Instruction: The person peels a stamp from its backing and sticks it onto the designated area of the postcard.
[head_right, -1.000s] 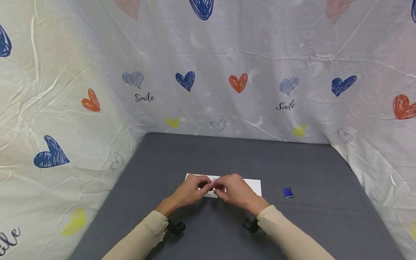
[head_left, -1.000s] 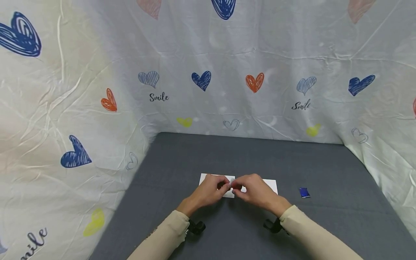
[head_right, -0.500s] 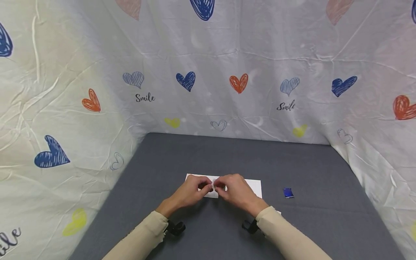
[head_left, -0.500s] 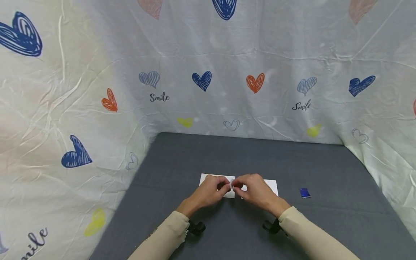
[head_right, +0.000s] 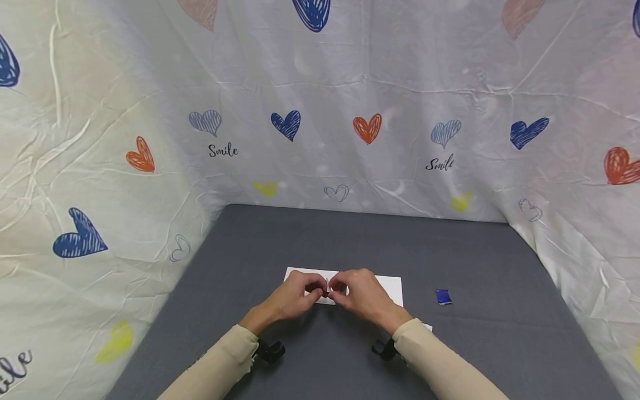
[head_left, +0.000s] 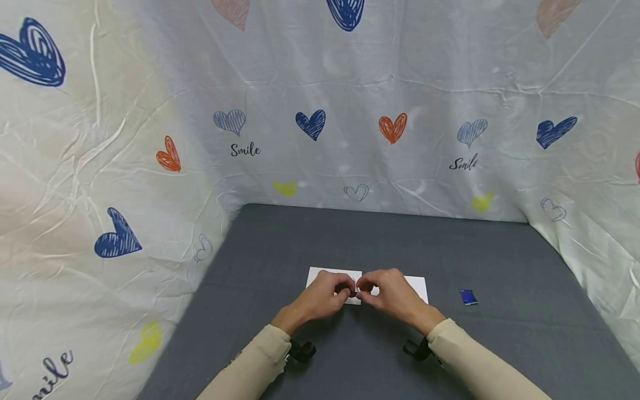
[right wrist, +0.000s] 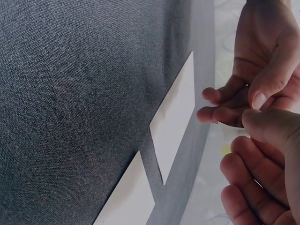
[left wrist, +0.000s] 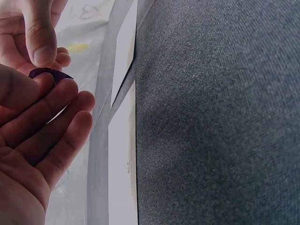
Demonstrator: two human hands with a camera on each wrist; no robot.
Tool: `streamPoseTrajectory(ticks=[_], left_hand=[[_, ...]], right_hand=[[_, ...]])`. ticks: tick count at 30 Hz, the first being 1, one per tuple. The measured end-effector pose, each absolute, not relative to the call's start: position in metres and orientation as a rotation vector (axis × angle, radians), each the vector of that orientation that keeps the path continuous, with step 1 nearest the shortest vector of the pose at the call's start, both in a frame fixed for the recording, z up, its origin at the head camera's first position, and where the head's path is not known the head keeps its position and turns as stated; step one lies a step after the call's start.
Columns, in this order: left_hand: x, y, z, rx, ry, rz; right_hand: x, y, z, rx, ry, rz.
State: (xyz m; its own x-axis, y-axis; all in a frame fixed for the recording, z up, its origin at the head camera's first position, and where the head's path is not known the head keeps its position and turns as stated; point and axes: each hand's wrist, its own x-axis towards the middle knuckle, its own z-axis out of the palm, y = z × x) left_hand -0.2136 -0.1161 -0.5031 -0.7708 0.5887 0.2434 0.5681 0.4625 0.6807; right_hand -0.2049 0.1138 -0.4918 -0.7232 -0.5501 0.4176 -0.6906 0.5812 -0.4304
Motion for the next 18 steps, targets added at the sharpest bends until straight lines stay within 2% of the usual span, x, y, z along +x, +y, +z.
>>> streamPoseTrajectory(ticks=[18], left_hand=[[-0.22, -0.123, -0.496, 1.017, 2.727, 1.211]], right_hand=[[-0.21, 0.124, -0.482, 1.037, -2.574, 0.842]])
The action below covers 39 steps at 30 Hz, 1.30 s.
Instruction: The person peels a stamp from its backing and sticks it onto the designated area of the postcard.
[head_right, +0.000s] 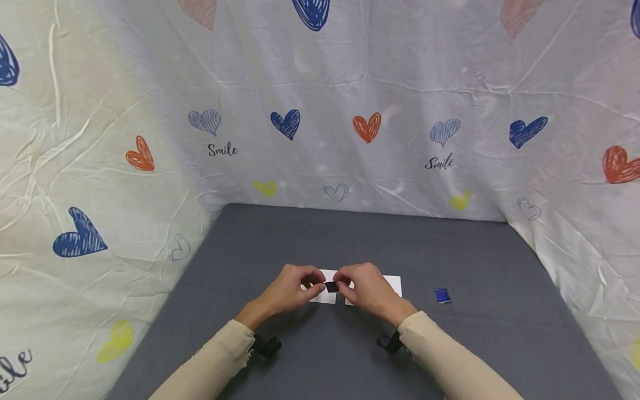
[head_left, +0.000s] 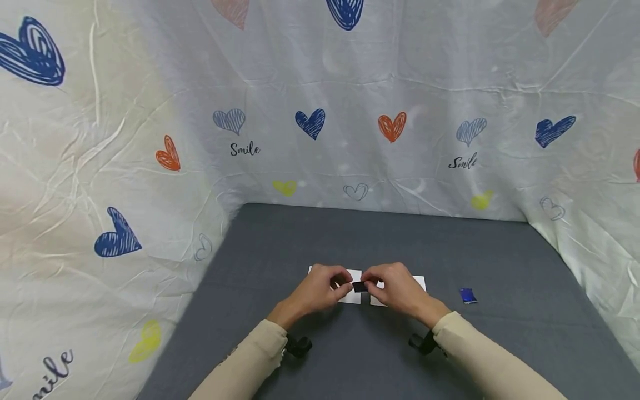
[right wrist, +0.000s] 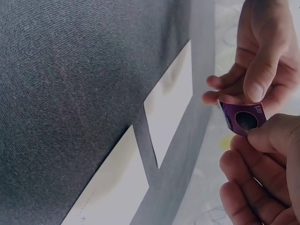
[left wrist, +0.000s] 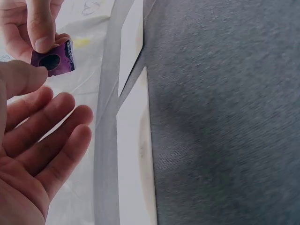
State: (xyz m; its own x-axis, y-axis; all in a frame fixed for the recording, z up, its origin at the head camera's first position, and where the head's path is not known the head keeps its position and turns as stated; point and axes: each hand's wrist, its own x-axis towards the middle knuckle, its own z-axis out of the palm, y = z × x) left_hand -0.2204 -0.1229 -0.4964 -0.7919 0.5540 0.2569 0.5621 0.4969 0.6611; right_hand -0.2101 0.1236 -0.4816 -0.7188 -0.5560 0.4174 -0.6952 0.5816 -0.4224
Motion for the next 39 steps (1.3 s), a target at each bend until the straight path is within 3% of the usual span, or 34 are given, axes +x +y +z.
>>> streamPoseTrajectory(ticks=[12, 39], left_hand=[[-0.229, -0.126, -0.487, -1.049, -2.622, -1.149], [-0.259, -0.113, -0.494, -0.776, -2.803, -1.002]], right_hand=[[-0.222, 0.122, -0.477, 1.01, -2.593, 0.942], [-0.253, 0.111, -0.488, 0.746, -2.77, 1.064]])
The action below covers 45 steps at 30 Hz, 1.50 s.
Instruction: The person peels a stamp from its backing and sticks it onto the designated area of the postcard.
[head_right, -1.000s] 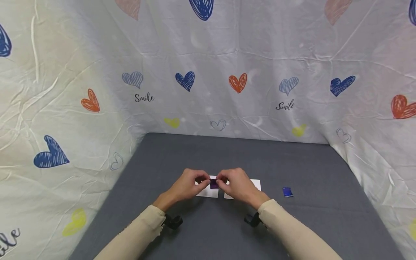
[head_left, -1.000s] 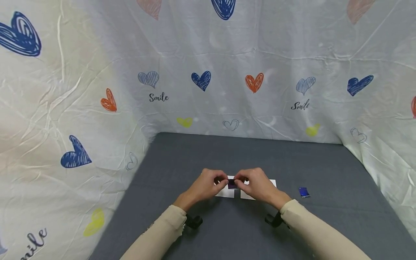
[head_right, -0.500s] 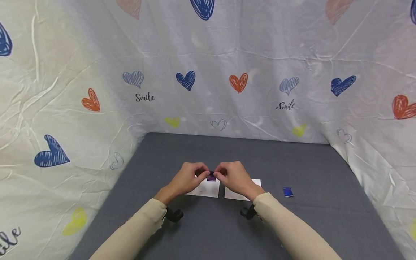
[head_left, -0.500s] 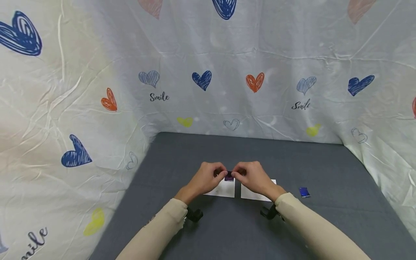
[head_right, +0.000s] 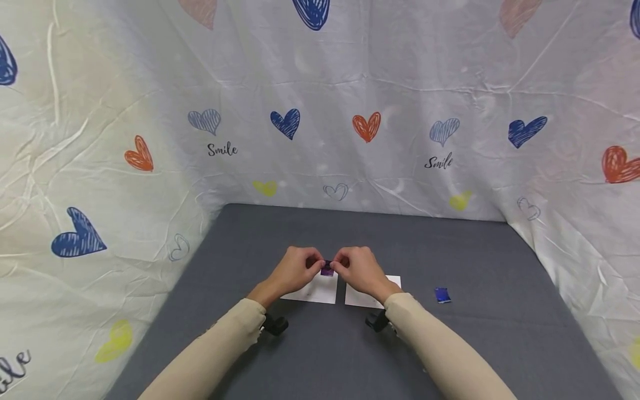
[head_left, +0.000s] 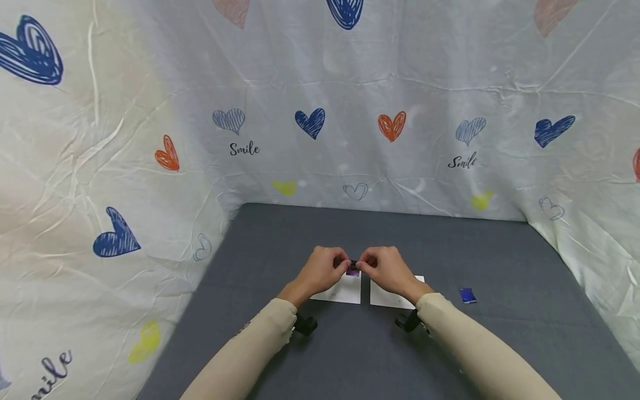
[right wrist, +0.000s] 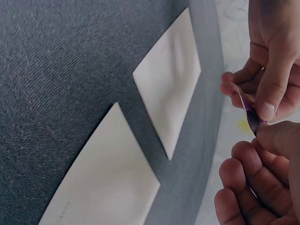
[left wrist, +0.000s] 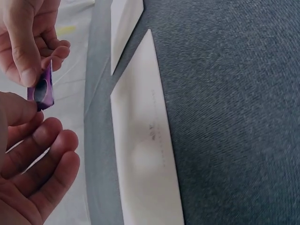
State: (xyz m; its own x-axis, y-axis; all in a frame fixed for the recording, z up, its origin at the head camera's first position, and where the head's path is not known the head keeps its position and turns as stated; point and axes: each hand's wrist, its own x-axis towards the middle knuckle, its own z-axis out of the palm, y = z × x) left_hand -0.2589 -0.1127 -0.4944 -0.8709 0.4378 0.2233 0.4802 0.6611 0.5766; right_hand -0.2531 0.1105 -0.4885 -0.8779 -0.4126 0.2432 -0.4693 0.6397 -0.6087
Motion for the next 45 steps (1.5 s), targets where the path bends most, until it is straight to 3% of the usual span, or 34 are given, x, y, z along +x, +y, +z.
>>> streamPoseTrajectory(ticks=[19, 29, 40, 45], left_hand=[[-0.264, -0.102, -0.515, -0.642, -2.946, -0.849], [-0.271, -0.102, -0.528, -0.634, -2.985, -0.854], [-0.304, -0.108, -0.573, -0.683, -2.942, -0.838], [-0.282, -0.102, -0.54, -0.636, -2.987, -0.84]], right_hand=[[-0.268, 0.108, -0.516, 0.682, -2.916, 1.062], [-0.283, 0.116, -0.544, 0.783, -2.842, 1.097], [-0.316, 0.114, -0.584, 0.729, -2.903, 0.905], [-0.306, 0.11, -0.571, 0.701, -2.939, 0.938]])
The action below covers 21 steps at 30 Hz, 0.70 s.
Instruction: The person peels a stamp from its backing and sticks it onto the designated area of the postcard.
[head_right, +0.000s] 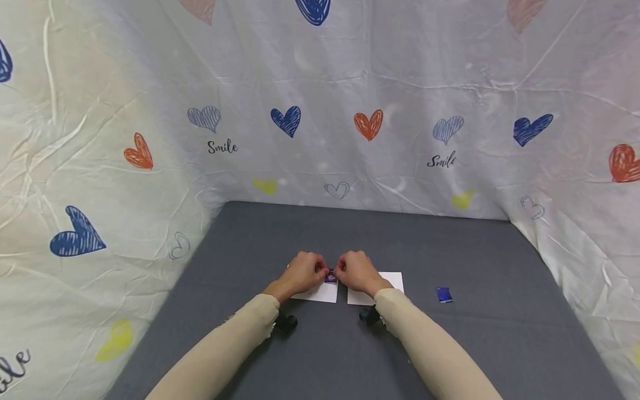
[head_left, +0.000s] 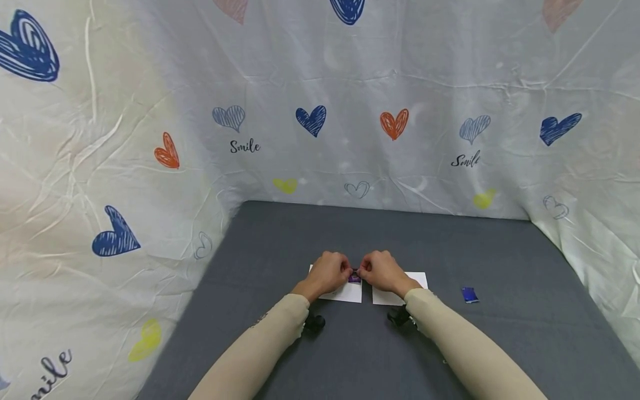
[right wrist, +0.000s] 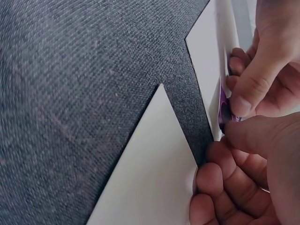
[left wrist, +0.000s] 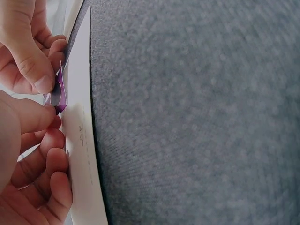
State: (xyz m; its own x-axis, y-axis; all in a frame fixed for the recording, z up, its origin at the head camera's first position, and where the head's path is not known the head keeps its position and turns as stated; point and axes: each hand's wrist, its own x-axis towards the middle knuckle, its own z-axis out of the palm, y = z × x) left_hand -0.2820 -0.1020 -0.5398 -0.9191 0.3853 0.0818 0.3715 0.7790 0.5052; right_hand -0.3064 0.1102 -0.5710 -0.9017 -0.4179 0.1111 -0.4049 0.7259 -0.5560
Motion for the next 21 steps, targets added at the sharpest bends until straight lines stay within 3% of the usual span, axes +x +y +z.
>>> streamPoseTrajectory(ticks=[15, 21], left_hand=[[-0.277, -0.1, -0.534, 0.678, 2.965, 0.816], [-0.295, -0.102, -0.566, 0.689, 3.021, 0.814]], right_hand=[[-0.308, 0.107, -0.578, -0.679, 2.94, -0.903], [-0.293, 0.105, -0.555, -0.769, 2.933, -0.936]])
